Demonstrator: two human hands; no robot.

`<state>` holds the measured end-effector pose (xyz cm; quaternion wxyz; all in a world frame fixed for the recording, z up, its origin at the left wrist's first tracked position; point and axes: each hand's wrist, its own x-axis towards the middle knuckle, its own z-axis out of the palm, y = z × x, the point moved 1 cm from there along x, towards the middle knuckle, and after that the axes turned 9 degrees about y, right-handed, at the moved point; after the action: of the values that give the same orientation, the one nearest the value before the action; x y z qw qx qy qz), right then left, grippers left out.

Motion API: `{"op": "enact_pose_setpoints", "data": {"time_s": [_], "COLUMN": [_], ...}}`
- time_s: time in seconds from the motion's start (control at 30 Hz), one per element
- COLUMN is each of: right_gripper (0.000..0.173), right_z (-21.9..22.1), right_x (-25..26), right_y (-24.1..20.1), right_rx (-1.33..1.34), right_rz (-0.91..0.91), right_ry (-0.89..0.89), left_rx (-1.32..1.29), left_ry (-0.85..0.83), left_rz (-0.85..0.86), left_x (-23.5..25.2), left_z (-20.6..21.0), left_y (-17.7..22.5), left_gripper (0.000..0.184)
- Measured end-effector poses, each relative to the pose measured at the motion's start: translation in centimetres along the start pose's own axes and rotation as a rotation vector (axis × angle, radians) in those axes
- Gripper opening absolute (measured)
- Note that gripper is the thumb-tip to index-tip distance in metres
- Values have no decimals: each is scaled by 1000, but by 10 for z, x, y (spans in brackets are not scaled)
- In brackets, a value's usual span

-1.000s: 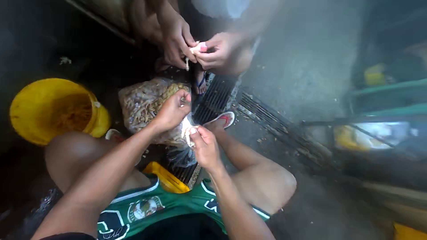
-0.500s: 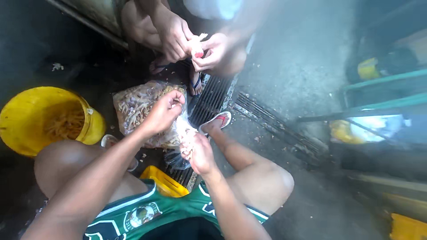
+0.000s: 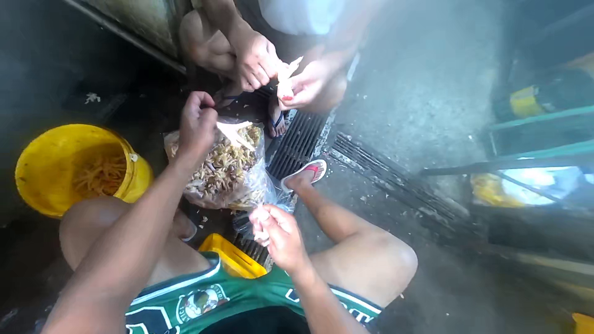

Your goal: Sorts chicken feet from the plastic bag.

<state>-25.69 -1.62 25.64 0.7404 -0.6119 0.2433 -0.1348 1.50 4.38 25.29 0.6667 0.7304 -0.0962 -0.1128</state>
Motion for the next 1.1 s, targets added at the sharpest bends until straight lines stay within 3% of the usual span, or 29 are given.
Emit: {"op": "enact_pose_setpoints", "data": {"time_s": [0.23, 0.37, 0.47, 0.63, 0.7, 0.83, 0.9, 1.0, 1.1], "right_gripper": [44, 28, 23, 28, 30, 30, 28, 27, 26], "right_z": [13, 23, 26, 24, 19, -9, -26, -52, -62], "right_x": [32, 34, 30, -12, -16, -5, -7, -16, -15], "right_y": [-5, -1, 1, -20, -12, 30, 59, 107, 124], "right_rx": [435, 534, 524, 222, 214, 163, 56, -90, -180], "right_rz": [224, 213, 78, -202, -153, 115, 229, 426, 561], "right_ry": [32, 132, 77, -62, -49, 71, 112, 228, 314], "left_rx": [-77, -56, -16, 184, 115, -26, 161, 605, 999], "left_ry": [-281, -336, -305, 30, 37, -231, -311, -219, -28], "left_rz": [190, 213, 86, -147, -178, -282, -145, 39, -62], "left_x": [-61, -71, -65, 1, 7, -5, 3, 20, 24], "left_z": [22, 23, 24, -15, -29, -32, -49, -99, -169], "left_y": [9, 8, 7, -10, -6, 10, 15, 31, 31], "left_gripper": [19, 20, 21, 29, 23, 16, 19, 22, 33]}}
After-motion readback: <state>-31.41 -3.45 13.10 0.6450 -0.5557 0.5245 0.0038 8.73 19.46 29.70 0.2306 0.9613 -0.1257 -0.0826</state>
